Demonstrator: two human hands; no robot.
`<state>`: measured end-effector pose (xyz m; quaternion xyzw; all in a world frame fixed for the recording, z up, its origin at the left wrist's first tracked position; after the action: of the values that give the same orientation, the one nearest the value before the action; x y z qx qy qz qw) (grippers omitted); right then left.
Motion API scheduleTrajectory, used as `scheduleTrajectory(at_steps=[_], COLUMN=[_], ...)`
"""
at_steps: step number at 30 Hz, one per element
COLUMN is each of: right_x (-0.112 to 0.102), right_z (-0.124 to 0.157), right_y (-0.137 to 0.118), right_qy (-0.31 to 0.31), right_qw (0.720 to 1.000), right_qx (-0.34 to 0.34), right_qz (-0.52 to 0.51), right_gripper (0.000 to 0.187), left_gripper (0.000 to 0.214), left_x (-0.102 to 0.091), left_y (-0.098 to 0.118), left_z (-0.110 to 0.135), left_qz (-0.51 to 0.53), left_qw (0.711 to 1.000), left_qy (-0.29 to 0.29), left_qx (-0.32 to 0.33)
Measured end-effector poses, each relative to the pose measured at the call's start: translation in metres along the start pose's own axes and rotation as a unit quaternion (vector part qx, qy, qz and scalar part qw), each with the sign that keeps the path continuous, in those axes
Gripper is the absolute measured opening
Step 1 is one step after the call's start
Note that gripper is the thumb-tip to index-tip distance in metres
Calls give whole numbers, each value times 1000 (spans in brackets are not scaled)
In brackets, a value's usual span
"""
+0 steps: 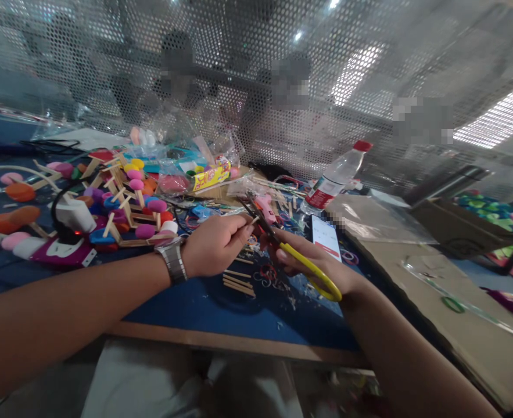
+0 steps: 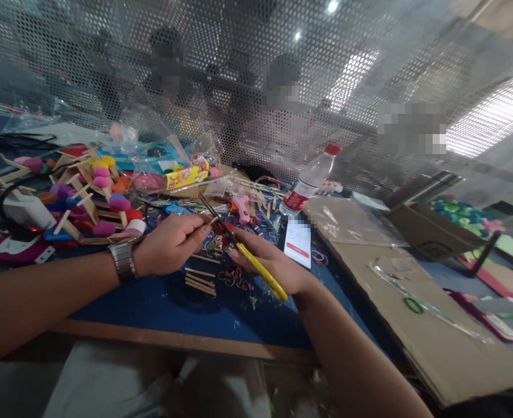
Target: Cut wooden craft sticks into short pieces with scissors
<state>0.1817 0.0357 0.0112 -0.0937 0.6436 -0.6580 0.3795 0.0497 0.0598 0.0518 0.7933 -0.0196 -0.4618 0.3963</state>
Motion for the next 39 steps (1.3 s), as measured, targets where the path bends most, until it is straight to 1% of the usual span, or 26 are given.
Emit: scheduleTrajectory(at_steps=[5,9,12,15,18,22,25,29,32,35,39], right_x=[1,6,7,7,5,2,4,-1,-4,-6,-7], right_z=[-2,-4,-4,-5,-6,-7,-7,-2,2,3,3], right_y=[-4,-8,-9,-9,-8,-6,2,10,14,18,19], right_qy=[6,-21,-25,-24,-15,-5,-10,26,42,47,52], right_qw=[999,999,998,998,998,999,1000,999,998,997,997], right_qx=[0,-4,-17,-24,-21,-21,6,30,45,56,52], right_qz=[37,48,50,51,51,33,5,8,24,22,18], right_gripper=[53,46,38,36,36,40,47,60,67,69,67], left_gripper=[28,33,35,36,33,29,32,32,31,34,34], left_x=[0,1,0,-1,-4,-8,-6,-3,-2,-2,-3], left_y=[-1,-1,0,0,-1,-2,-3,-4,-4,-3,-2], left_z=[0,-1,-1,-1,-1,1,0,-1,-1,-1,0], left_qz=[0,12,17,7,-26,-80,-111,-109,-103,-106,-109], left_qw=[1000,1000,1000,1000,1000,996,993,993,993,993,993], left_qy=[-2,-12,-16,-13,5,27,17,1,-6,-8,1], left_qx=[-4,-6,-4,-5,-15,-26,-34,-54,-54,-50,-41])
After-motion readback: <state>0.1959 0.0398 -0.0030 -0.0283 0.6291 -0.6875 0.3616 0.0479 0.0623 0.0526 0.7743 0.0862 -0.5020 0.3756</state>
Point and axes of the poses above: each hand's wrist, its own z-axis away from the middle knuckle, its own x-axis out of the palm, y = z × x, the point moved 9 cm from there along -z, towards the middle knuckle, and after that the axes turned 14 degrees about -y, right-handed, at the moved point
